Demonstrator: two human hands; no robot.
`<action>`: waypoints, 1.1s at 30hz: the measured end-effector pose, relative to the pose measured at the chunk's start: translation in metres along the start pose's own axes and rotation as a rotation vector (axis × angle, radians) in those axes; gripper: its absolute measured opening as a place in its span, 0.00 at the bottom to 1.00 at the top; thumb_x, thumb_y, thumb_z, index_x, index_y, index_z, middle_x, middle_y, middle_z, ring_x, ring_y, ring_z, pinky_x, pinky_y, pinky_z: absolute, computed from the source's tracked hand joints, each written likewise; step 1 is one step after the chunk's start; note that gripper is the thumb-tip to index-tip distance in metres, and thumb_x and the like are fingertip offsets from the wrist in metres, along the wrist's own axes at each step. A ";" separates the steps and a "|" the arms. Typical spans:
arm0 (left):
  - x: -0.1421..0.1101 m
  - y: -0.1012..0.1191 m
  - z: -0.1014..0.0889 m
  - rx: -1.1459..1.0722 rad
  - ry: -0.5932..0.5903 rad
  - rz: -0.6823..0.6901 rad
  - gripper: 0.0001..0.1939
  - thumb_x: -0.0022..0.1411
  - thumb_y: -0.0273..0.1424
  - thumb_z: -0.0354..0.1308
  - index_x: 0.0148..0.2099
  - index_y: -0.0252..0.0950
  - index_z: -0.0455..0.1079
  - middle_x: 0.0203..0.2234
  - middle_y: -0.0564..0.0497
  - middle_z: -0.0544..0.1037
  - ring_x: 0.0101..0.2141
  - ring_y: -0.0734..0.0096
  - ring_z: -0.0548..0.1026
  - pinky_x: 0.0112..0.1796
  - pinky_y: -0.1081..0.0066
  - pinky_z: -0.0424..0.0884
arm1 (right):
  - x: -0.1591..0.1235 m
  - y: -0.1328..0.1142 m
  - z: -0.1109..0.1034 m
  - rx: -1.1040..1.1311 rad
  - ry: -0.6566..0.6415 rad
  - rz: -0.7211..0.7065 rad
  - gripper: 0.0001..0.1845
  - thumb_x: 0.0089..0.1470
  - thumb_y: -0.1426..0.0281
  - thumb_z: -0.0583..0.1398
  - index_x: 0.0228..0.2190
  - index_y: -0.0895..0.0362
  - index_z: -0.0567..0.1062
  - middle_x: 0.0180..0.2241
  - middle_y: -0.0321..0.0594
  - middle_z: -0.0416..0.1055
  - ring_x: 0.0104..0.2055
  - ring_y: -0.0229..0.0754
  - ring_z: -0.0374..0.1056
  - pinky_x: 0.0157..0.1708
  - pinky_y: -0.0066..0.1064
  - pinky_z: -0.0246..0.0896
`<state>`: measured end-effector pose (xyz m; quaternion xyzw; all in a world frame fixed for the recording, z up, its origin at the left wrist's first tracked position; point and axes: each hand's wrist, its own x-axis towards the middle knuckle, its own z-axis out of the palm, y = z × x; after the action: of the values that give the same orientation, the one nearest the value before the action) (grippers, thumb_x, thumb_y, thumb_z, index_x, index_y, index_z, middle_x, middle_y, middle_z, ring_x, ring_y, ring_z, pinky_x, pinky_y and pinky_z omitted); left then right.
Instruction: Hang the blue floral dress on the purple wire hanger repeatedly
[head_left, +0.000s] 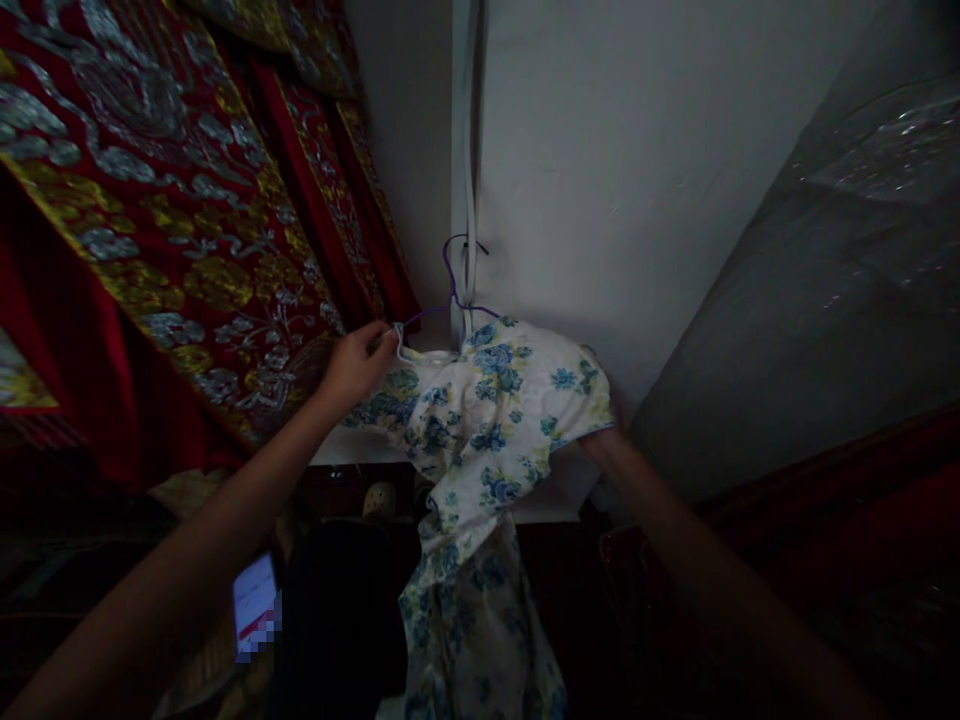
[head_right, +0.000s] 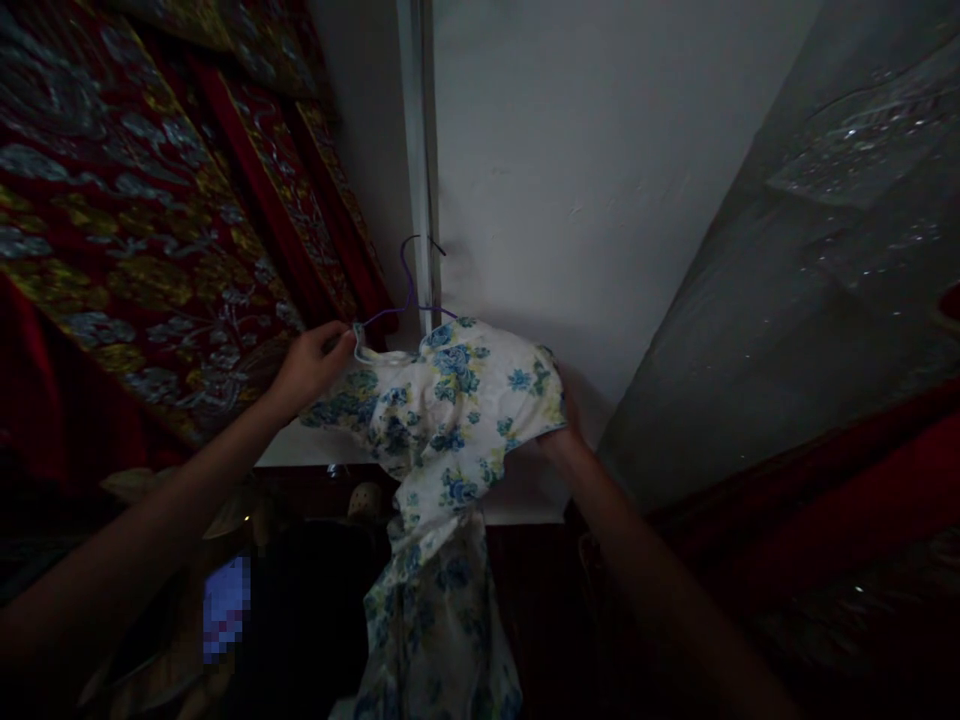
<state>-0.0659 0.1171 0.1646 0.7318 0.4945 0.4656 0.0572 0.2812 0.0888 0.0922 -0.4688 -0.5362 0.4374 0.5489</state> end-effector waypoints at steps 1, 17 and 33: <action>-0.001 -0.002 0.000 0.024 0.002 -0.001 0.17 0.67 0.42 0.50 0.34 0.36 0.71 0.26 0.54 0.73 0.29 0.70 0.68 0.32 0.72 0.60 | -0.001 -0.003 -0.004 0.048 0.031 0.012 0.45 0.53 0.33 0.44 0.51 0.51 0.75 0.41 0.48 0.79 0.50 0.57 0.74 0.41 0.47 0.71; -0.015 0.002 -0.006 -0.288 0.047 -0.065 0.19 0.61 0.48 0.60 0.34 0.35 0.72 0.25 0.53 0.73 0.29 0.69 0.69 0.32 0.73 0.64 | -0.059 -0.126 0.035 -0.197 -0.986 -0.187 0.39 0.55 0.37 0.56 0.46 0.58 0.79 0.41 0.48 0.80 0.46 0.49 0.76 0.47 0.40 0.70; -0.077 0.062 0.036 -0.870 -0.324 -0.122 0.30 0.51 0.40 0.74 0.55 0.38 0.75 0.53 0.41 0.80 0.51 0.53 0.79 0.52 0.55 0.75 | -0.060 0.005 0.053 -0.892 -0.004 -0.684 0.50 0.47 0.65 0.67 0.68 0.56 0.55 0.54 0.56 0.67 0.54 0.61 0.68 0.52 0.51 0.68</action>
<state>-0.0036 0.0393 0.1303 0.6726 0.2801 0.5052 0.4626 0.2260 0.0329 0.0761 -0.4541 -0.7917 -0.0338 0.4072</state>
